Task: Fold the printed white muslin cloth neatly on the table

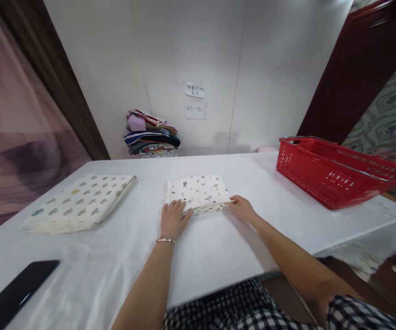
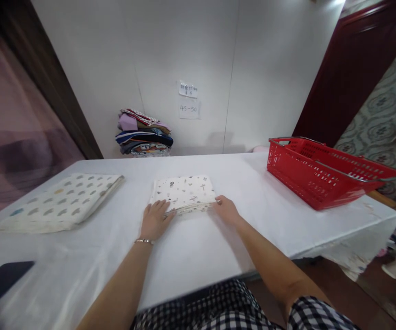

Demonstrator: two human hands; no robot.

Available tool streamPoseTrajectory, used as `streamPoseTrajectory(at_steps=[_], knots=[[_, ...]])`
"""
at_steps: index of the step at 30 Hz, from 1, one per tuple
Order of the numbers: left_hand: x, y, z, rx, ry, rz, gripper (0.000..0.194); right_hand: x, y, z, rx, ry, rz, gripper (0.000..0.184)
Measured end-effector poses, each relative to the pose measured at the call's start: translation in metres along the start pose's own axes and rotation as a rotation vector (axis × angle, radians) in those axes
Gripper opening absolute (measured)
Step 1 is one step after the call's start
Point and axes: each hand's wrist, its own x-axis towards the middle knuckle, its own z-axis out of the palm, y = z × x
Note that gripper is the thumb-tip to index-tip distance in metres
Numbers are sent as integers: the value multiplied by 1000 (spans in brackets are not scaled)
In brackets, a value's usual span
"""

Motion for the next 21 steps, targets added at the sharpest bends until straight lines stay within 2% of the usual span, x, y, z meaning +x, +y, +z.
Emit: streamPoseTrajectory(at_steps=[10,14,21], knots=[[-2,0,-1,-52,28,9,37,5,-20,1,-461,14,-165,17],[-2,0,-1,-24,27,24,39,6,-18,-2,-478,62,-275,16],[-3,0,1,-46,24,2,37,1,-8,-3,-447,31,-242,21]])
